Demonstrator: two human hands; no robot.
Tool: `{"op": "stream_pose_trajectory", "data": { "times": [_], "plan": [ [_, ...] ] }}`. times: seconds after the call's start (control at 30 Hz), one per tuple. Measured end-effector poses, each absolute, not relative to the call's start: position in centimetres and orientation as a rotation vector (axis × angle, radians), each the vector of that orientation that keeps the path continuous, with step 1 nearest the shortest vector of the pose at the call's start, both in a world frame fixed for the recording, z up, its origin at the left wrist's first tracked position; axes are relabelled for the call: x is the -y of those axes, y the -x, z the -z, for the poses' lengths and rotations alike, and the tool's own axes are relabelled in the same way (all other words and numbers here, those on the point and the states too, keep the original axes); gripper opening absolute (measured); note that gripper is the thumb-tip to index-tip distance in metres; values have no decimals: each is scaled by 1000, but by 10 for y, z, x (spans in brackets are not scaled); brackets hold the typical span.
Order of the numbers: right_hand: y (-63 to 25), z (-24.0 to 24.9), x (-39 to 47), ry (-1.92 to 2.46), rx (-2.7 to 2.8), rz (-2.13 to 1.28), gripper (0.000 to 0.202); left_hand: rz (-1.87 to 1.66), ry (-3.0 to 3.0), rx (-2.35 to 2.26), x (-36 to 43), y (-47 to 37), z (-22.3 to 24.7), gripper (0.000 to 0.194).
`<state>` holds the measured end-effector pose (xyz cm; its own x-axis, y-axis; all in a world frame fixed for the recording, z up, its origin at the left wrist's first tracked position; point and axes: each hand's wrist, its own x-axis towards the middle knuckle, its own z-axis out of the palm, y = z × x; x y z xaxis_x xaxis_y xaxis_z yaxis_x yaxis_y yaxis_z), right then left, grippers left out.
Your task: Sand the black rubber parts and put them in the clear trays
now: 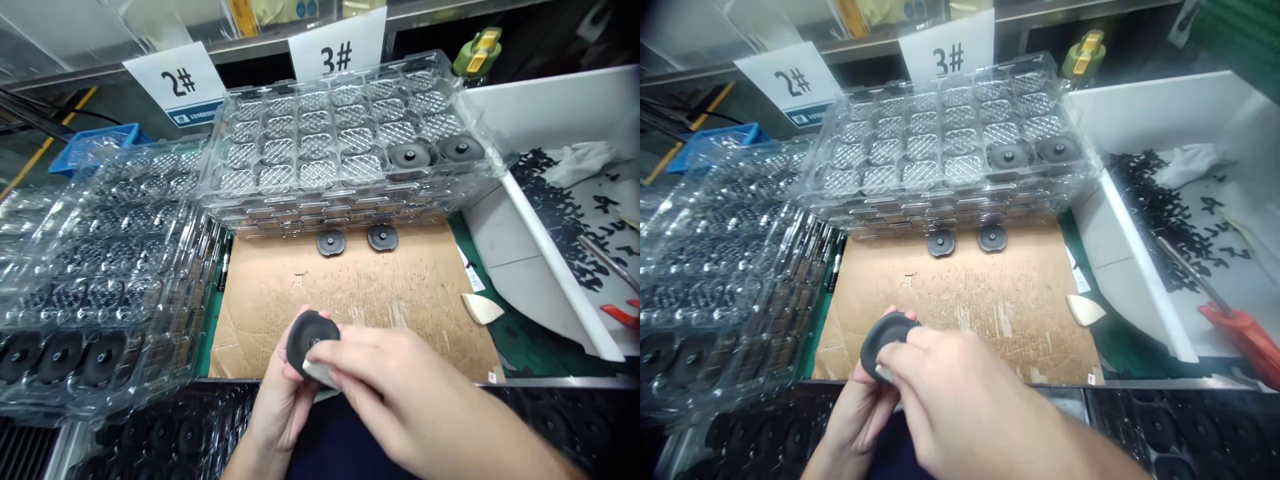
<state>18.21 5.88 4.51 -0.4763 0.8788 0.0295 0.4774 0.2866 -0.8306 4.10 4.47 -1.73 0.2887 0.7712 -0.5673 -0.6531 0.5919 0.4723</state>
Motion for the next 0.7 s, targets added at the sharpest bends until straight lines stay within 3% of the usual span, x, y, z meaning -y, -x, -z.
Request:
{"op": "stream_pose_trajectory", "data": {
  "times": [0.17, 0.33, 0.47, 0.53, 0.6, 0.7],
  "plan": [
    [-175, -39, -63, 1155, 1949, -851, 34, -915, -122, -826, -46, -40, 11, 30],
    [-200, -48, -48, 1247, 2056, -1090, 26, -963, -252, -808, -46, -31, 10, 48],
    [-207, -44, -51, 1391, 2081, -643, 31, -975, -255, -803, -46, -33, 7, 49],
    [-204, -38, -59, 1127, 2086, -554, 30, -930, -202, -836, -46, -36, 3, 47],
    [-200, -34, -65, 955, 2053, -698, 29, -887, -181, -859, -44, -37, 1, 41],
    [-195, -37, -65, 1172, 2053, -763, 29, -850, -207, -871, -42, -37, 5, 28]
  ]
}}
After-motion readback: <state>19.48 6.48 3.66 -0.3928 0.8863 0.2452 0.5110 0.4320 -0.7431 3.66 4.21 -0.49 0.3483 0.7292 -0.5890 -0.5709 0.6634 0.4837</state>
